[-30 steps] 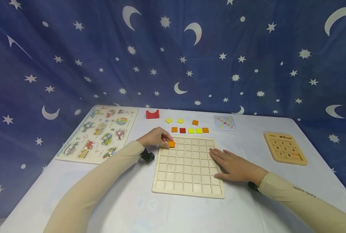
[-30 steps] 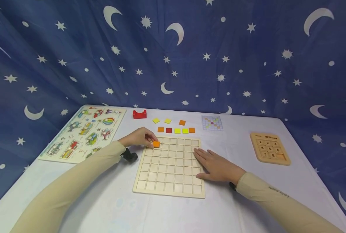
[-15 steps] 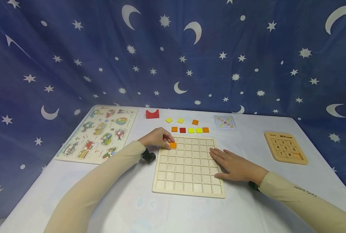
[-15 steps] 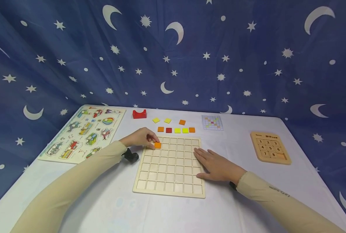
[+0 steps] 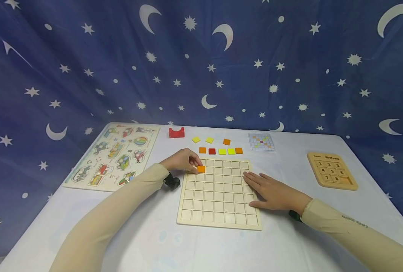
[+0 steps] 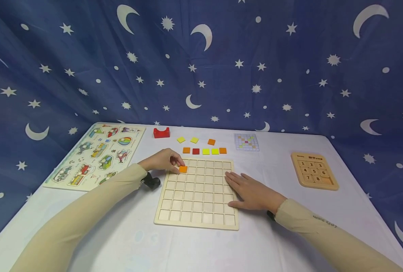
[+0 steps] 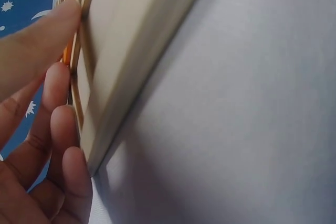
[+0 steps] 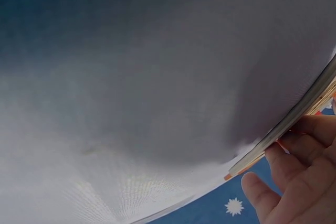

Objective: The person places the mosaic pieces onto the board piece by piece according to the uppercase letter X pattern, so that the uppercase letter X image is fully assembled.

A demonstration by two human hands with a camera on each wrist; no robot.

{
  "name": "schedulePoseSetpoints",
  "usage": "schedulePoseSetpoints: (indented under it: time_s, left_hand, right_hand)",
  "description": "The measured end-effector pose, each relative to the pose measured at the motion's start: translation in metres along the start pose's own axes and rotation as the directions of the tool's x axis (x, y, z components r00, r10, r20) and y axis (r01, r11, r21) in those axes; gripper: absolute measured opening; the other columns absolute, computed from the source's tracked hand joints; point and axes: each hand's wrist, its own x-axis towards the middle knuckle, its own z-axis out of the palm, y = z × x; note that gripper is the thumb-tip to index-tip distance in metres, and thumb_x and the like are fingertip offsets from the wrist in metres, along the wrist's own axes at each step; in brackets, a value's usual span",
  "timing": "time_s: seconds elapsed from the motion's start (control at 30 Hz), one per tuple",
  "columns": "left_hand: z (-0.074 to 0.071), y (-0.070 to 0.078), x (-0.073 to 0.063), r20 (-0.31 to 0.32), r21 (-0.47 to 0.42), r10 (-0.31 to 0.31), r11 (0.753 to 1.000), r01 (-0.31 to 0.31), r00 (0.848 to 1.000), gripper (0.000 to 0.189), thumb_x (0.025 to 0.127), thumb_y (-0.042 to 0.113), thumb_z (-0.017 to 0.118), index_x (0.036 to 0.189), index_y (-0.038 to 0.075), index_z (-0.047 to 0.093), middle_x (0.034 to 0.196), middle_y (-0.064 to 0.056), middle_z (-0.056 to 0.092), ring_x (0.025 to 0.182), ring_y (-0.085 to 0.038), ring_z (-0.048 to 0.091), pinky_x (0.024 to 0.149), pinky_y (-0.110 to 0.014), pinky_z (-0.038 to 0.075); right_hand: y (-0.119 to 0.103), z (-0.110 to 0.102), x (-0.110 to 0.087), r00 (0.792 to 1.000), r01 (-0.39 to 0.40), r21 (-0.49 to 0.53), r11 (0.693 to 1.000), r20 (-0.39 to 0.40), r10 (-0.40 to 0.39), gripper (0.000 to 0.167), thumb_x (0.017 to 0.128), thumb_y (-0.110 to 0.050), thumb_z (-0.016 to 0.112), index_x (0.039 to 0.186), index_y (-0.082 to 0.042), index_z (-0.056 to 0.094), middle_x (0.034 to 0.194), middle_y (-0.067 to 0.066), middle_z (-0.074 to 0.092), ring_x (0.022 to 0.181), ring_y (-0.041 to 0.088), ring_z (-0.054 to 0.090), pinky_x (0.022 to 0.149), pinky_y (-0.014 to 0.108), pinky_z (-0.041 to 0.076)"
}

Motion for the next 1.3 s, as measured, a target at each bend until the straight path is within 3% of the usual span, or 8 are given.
schedulePoseSetpoints:
  time_s: [0.37, 0.6, 0.7, 0.83, 0.93, 1.1, 1.3]
  left_hand:
    - [-0.004, 0.001, 0.000, 0.062, -0.050, -0.013, 0.999, 0.016, 0.998, 0.022, 0.073, 0.002, 0.077, 0.094, 0.003, 0.072, 0.085, -0.005, 0.069, 0.072, -0.010, 0.054, 0.070, -0.019, 0.046]
    - [-0.016, -0.001, 0.001, 0.115, -0.040, 0.039, 0.999, -0.034, 0.993, 0.024, 0.077, 0.002, 0.074, 0.101, 0.001, 0.071, 0.088, -0.008, 0.070, 0.075, -0.009, 0.059, 0.075, -0.021, 0.049]
    - [-0.022, -0.004, 0.006, 0.067, -0.028, 0.035, 0.999, -0.033, 0.997, 0.025, 0.078, 0.003, 0.073, 0.103, 0.001, 0.070, 0.090, -0.009, 0.071, 0.077, -0.010, 0.060, 0.078, -0.022, 0.050]
    - [-0.029, -0.008, 0.016, -0.043, -0.016, -0.027, 1.000, 0.026, 0.999, 0.026, 0.080, 0.007, 0.073, 0.105, 0.002, 0.070, 0.092, -0.007, 0.070, 0.080, -0.011, 0.060, 0.079, -0.023, 0.049]
    - [-0.032, -0.010, 0.023, -0.092, -0.051, -0.080, 0.996, 0.076, 0.993, 0.028, 0.081, 0.007, 0.072, 0.108, 0.001, 0.068, 0.098, -0.011, 0.070, 0.081, -0.011, 0.061, 0.078, -0.023, 0.050]
    - [-0.035, -0.009, 0.033, -0.112, -0.126, -0.168, 0.980, 0.154, 0.979, 0.031, 0.081, 0.004, 0.071, 0.111, 0.000, 0.067, 0.107, -0.015, 0.068, 0.081, -0.011, 0.061, 0.076, -0.020, 0.050]
    - [-0.034, -0.005, 0.041, -0.107, -0.104, -0.198, 0.977, 0.187, 0.974, 0.035, 0.079, 0.004, 0.073, 0.113, 0.000, 0.066, 0.114, -0.014, 0.066, 0.093, -0.017, 0.061, 0.085, -0.025, 0.050]
  right_hand:
    - [0.000, -0.001, 0.000, 1.000, 0.020, -0.022, 1.000, -0.013, -0.020, 0.085, 0.088, -0.062, 0.048, 0.146, -0.002, 0.029, 0.155, 0.013, 0.026, 0.142, 0.029, 0.028, 0.113, 0.049, 0.027]
    - [-0.001, -0.002, 0.000, 0.999, 0.022, -0.011, 1.000, -0.025, -0.022, 0.084, 0.088, -0.060, 0.050, 0.146, -0.002, 0.030, 0.154, 0.013, 0.027, 0.141, 0.030, 0.029, 0.112, 0.049, 0.028]
    - [-0.002, -0.002, 0.000, 0.999, 0.019, -0.012, 1.000, -0.025, -0.020, 0.084, 0.088, -0.059, 0.051, 0.146, -0.002, 0.030, 0.154, 0.013, 0.026, 0.141, 0.029, 0.029, 0.112, 0.049, 0.028]
    - [-0.001, -0.002, -0.001, 1.000, 0.012, -0.011, 1.000, -0.018, -0.012, 0.085, 0.088, -0.060, 0.050, 0.146, -0.003, 0.029, 0.154, 0.012, 0.026, 0.141, 0.029, 0.029, 0.112, 0.049, 0.028]
    - [-0.001, -0.001, -0.001, 1.000, 0.009, -0.007, 1.000, -0.012, -0.009, 0.085, 0.088, -0.061, 0.049, 0.147, -0.003, 0.029, 0.155, 0.012, 0.026, 0.141, 0.029, 0.029, 0.112, 0.049, 0.027]
    - [-0.001, -0.002, -0.001, 1.000, 0.010, 0.003, 1.000, -0.011, -0.010, 0.085, 0.088, -0.060, 0.050, 0.147, -0.003, 0.028, 0.155, 0.012, 0.025, 0.142, 0.028, 0.028, 0.113, 0.049, 0.026]
    - [-0.001, -0.002, -0.001, 1.000, 0.007, -0.002, 1.000, -0.011, -0.007, 0.085, 0.088, -0.061, 0.049, 0.147, -0.003, 0.028, 0.155, 0.012, 0.025, 0.142, 0.028, 0.028, 0.112, 0.050, 0.026]
